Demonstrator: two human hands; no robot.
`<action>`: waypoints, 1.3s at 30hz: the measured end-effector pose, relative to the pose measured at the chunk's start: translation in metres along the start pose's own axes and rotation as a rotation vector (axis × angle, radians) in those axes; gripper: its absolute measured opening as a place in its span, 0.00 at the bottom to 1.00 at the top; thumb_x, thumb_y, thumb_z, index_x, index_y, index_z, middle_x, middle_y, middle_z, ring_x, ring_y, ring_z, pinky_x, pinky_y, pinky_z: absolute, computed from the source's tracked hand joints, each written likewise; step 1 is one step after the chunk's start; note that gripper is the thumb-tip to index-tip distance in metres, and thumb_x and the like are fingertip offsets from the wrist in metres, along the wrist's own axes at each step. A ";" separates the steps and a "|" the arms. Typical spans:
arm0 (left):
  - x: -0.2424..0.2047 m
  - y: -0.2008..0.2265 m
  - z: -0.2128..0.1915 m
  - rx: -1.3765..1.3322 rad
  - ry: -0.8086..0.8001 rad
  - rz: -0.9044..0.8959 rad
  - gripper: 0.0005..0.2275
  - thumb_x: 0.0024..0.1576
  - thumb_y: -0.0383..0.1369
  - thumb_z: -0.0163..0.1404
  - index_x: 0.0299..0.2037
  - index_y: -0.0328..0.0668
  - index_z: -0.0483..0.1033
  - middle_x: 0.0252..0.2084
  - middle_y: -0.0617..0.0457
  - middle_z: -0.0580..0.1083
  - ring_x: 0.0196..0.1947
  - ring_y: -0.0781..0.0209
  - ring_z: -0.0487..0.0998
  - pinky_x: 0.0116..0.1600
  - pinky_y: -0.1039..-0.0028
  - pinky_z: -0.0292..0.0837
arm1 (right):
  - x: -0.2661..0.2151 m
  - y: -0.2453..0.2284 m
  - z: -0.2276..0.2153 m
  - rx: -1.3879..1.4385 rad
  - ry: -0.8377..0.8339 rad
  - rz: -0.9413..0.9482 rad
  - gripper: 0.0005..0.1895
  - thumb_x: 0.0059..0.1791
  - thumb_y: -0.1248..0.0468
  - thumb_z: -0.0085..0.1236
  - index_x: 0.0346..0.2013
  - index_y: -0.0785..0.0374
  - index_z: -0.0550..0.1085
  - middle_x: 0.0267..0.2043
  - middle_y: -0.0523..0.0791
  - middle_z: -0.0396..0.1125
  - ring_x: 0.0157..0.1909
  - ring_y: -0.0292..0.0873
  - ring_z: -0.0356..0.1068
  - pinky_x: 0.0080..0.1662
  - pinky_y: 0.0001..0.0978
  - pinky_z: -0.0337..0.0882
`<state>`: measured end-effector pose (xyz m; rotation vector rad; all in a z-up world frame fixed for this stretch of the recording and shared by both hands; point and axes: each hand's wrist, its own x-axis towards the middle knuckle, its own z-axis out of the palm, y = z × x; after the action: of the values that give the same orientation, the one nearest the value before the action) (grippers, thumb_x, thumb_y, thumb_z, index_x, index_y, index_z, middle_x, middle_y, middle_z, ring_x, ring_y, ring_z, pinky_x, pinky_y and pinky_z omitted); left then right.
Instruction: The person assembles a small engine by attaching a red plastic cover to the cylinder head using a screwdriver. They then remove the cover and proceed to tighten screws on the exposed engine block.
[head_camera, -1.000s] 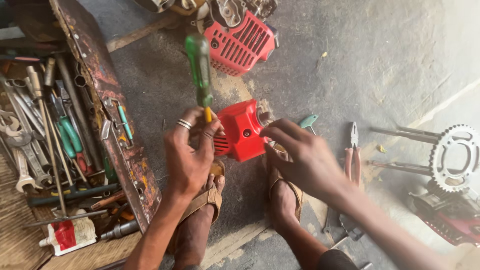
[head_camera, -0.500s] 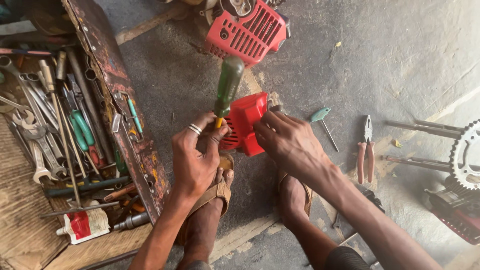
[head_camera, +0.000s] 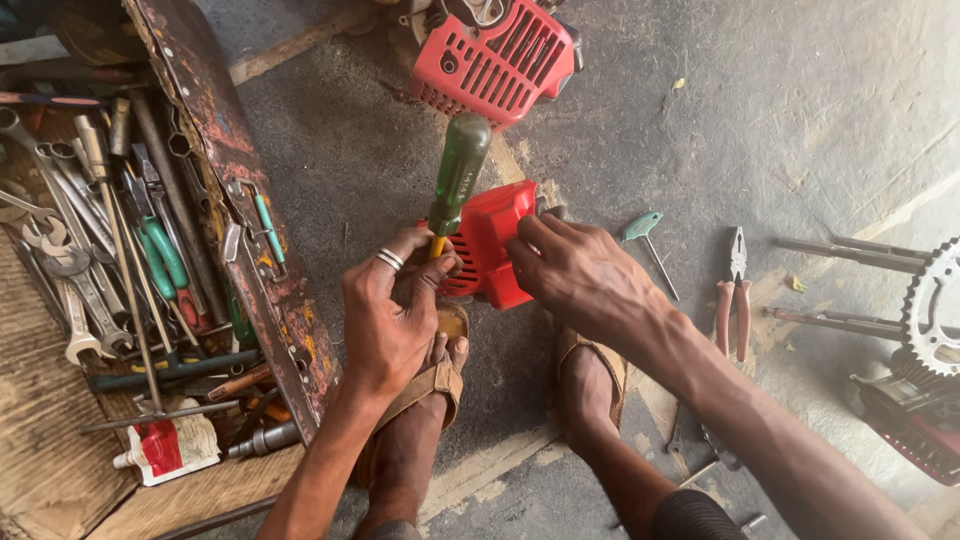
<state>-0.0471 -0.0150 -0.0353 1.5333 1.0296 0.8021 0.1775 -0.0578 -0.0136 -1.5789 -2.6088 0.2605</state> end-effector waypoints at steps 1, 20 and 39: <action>0.000 0.000 0.000 -0.002 -0.007 0.006 0.07 0.62 0.22 0.51 0.49 0.30 0.76 0.40 0.45 0.81 0.43 0.59 0.86 0.48 0.72 0.86 | 0.001 0.003 0.003 -0.004 -0.006 -0.026 0.06 0.46 0.73 0.60 0.38 0.68 0.76 0.36 0.47 0.68 0.37 0.41 0.70 0.36 0.31 0.77; -0.001 -0.002 -0.007 0.015 0.012 0.024 0.07 0.64 0.23 0.50 0.50 0.31 0.77 0.43 0.45 0.82 0.41 0.58 0.87 0.43 0.71 0.87 | -0.052 0.029 -0.032 0.683 0.037 0.489 0.10 0.43 0.70 0.64 0.39 0.64 0.80 0.43 0.48 0.78 0.41 0.39 0.80 0.44 0.29 0.82; -0.005 0.040 0.048 -0.021 -0.324 -0.107 0.06 0.58 0.26 0.56 0.44 0.39 0.82 0.38 0.55 0.77 0.34 0.63 0.82 0.33 0.77 0.83 | -0.381 -0.001 0.068 0.402 -0.122 1.477 0.17 0.44 0.64 0.61 0.46 0.62 0.80 0.42 0.49 0.77 0.41 0.46 0.77 0.47 0.40 0.75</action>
<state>0.0020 -0.0405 -0.0058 1.5170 0.8513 0.4694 0.3431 -0.4027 -0.0728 -2.8799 -0.7919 0.8427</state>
